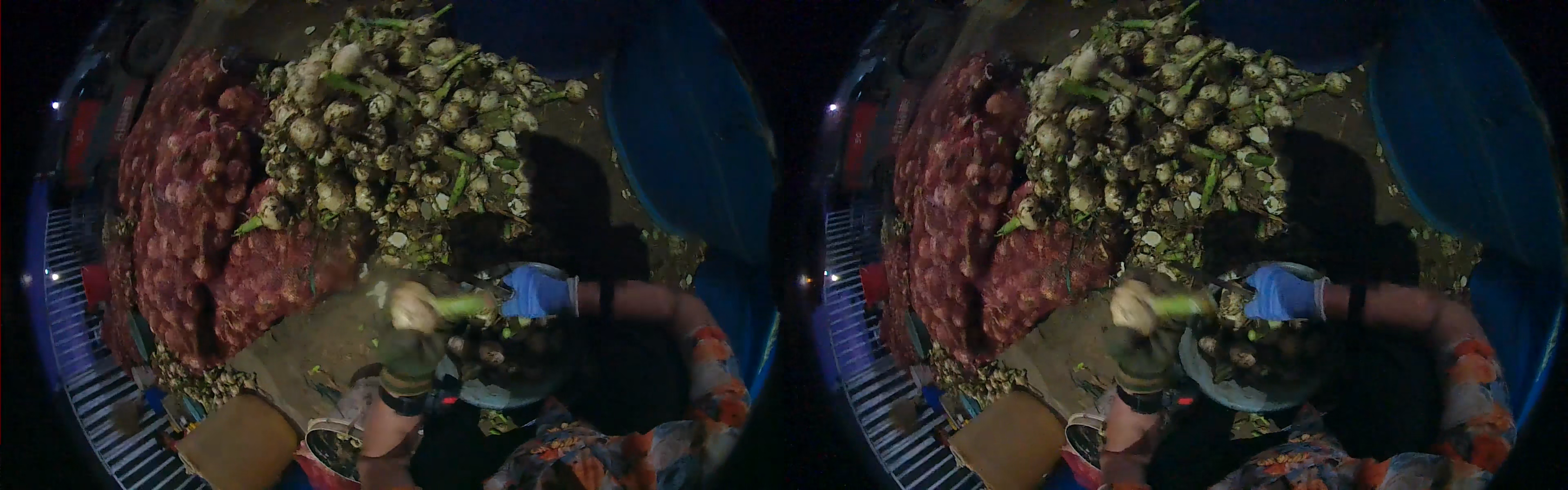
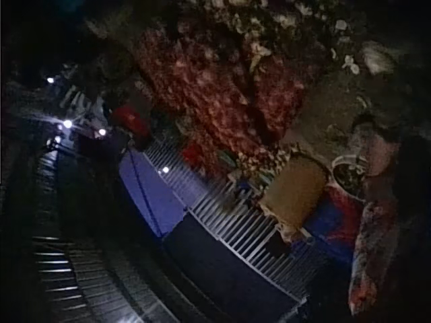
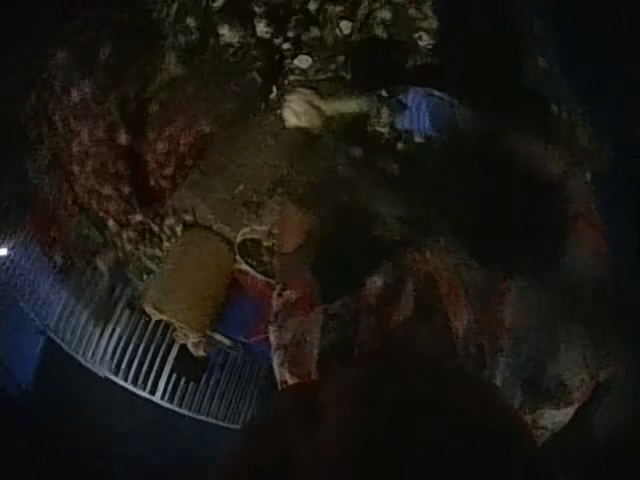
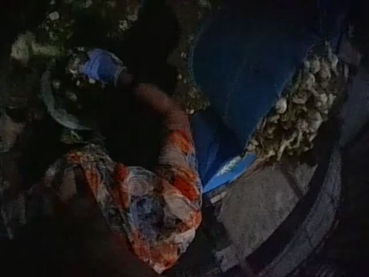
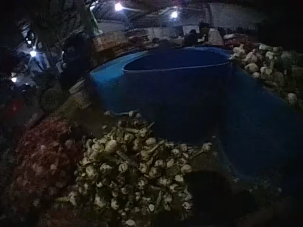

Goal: Trimming the roots and stalks of garlic bulbs using a cleaver.

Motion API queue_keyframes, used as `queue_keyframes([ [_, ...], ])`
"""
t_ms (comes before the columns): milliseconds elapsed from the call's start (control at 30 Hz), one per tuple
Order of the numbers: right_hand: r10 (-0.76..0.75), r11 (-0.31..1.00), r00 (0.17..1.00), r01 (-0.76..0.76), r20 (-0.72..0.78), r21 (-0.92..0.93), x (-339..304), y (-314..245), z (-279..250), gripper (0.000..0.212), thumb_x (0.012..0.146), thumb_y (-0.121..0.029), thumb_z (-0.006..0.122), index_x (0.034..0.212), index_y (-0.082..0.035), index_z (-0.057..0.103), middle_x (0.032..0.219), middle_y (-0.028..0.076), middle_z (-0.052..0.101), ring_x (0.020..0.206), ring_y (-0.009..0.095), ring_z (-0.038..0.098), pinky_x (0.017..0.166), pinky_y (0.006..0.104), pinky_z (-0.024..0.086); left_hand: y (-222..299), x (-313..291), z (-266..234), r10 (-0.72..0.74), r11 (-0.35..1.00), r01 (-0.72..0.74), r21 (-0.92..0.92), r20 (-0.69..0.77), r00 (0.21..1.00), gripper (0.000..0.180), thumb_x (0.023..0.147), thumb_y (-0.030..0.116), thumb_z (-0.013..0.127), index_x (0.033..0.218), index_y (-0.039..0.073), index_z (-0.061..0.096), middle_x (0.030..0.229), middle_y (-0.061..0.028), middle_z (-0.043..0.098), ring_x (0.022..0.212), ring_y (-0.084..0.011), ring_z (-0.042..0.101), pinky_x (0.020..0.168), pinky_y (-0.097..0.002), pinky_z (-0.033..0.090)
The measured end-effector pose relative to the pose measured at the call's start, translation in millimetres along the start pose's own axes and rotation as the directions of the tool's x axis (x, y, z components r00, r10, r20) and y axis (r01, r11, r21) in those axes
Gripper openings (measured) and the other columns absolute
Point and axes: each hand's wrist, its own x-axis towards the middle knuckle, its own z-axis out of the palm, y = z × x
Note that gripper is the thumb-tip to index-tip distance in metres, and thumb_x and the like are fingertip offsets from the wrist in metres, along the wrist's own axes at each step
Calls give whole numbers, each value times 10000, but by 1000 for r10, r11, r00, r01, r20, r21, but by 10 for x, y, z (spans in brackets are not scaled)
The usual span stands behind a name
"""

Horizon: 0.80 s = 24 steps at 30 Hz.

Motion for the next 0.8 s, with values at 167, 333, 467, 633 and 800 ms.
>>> queue_keyframes([
  [167, 413, 872, 911, -397, 7, 286, 90, -367, -447, 231, 739, -207, 694, 741, 17, 635, 554, 122, 590, 482, 197, 584, 462, 332, 448, 246, 136, -309, 359, 456, 87, 886, -272, 893, 647, 699, 160, 790, 1233, -9, 466, 1206, -181, 532, 1077, -302, 546, 882, -418, 486],
  [333, 305, 944, 946, -285, -111, 165, 178, -423, -440, 261, 706, -220, 720, 744, 23, 635, 523, 130, 568, 477, 204, 578, 473, 341, 454, 958, 949, -1048, 679, -569, 297, 767, 234, 696, 648, 688, 214, 752, 1235, 10, 472, 1194, -199, 519, 1034, -373, 554, 939, -433, 433],
  [467, 283, 934, 953, -249, -110, 255, 228, -268, -315, 283, 691, -232, 718, 758, 27, 626, 539, 166, 555, 476, 223, 571, 480, 359, 453, 1113, 1044, -1158, 675, -613, 392, 686, 197, 711, 691, 640, 276, 772, 1200, -3, 478, 1091, -214, 568, 960, -409, 553, 913, -436, 440],
  [633, 310, 936, 934, -267, -177, 230, 170, -467, -652, 276, 704, -262, 696, 739, -5, 602, 572, 167, 550, 517, 257, 573, 512, 381, 455, 803, 1071, -596, 652, -313, 298, 902, -24, 758, 610, 621, 220, 788, 1113, -25, 523, 977, -124, 606, 960, -273, 586, 845, -364, 484],
  [800, -21, 972, 981, -25, -192, -234, 253, -855, -864, 273, 688, -287, 711, 783, -65, 583, 693, 131, 580, 632, 312, 605, 551, 418, 469, 419, 430, -588, 324, 628, 117, 770, -394, 860, 632, 663, 234, 770, 1165, -28, 486, 1022, -120, 594, 978, -247, 579, 858, -346, 477],
])
